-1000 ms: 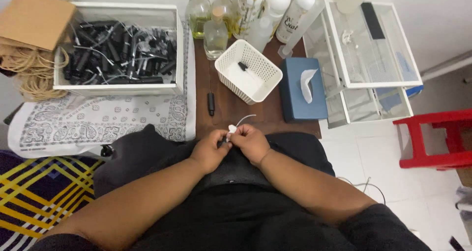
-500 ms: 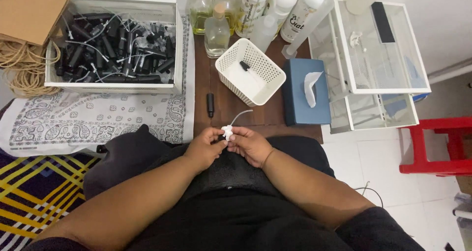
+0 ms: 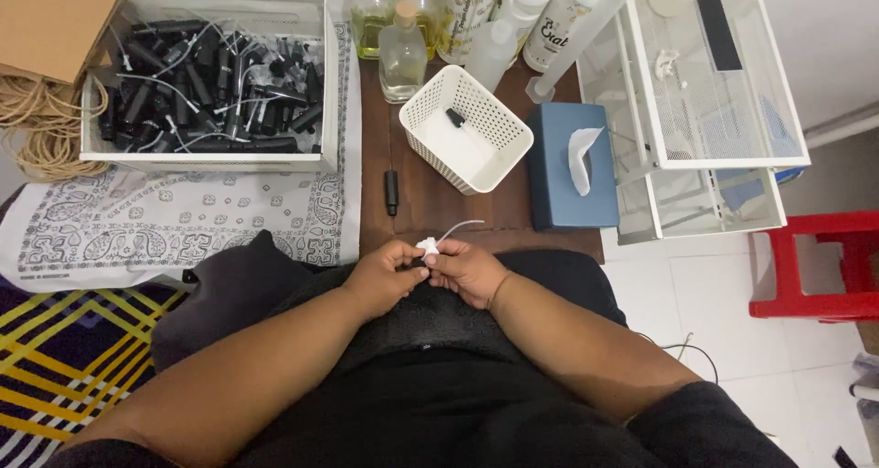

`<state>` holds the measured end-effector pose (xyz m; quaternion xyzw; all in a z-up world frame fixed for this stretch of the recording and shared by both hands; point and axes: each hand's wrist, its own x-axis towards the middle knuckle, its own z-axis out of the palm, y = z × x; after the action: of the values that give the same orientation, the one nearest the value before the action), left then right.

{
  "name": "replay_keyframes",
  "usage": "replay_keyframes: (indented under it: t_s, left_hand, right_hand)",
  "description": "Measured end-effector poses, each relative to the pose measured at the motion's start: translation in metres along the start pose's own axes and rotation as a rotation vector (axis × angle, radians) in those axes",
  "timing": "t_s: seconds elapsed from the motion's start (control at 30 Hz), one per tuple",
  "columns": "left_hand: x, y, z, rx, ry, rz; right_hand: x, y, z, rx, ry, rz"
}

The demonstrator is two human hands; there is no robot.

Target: The person is cleaning perfume sprayer assemblies by wiping the tubes with a cloth and then sorting them into a basket.

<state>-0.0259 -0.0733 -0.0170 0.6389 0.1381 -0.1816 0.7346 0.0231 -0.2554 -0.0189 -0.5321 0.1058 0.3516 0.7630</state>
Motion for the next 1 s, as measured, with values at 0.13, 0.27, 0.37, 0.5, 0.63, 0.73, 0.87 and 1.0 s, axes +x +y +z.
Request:
replay_keyframes:
  t_s: [0.13, 0.27, 0.37, 0.5, 0.63, 0.73, 0.87, 1.0]
  left_hand:
    - [0.002, 0.0, -0.002, 0.046, -0.016, -0.004]
    - [0.001, 0.001, -0.001, 0.037, -0.05, -0.063]
    - [0.004, 0.001, -0.003, 0.076, -0.076, -0.088]
    - [0.007, 0.002, -0.002, 0.125, -0.104, -0.123]
    - [0.002, 0.015, -0.005, 0.136, -0.099, -0.136]
    - [0.002, 0.014, -0.006, 0.122, -0.084, -0.139]
    - [0.001, 0.017, -0.009, 0.038, -0.071, -0.184]
    - [-0.003, 0.03, -0.011, -0.145, -0.016, -0.195]
  right_hand:
    - [0.004, 0.008, -0.007, -0.005, 0.02, 0.014]
    - [0.007, 0.009, -0.004, 0.03, 0.09, 0.016]
    - [0.009, 0.007, -0.007, 0.05, 0.122, 0.012]
    - [0.008, -0.005, -0.009, 0.071, 0.15, -0.037]
    - [0.01, -0.019, -0.017, 0.099, 0.22, -0.049]
    - [0.009, -0.033, -0.022, 0.103, 0.265, -0.081]
    - [0.005, -0.05, -0.023, 0.23, 0.359, -0.14]
    - [0.005, -0.065, -0.041, 0.342, 0.382, -0.197]
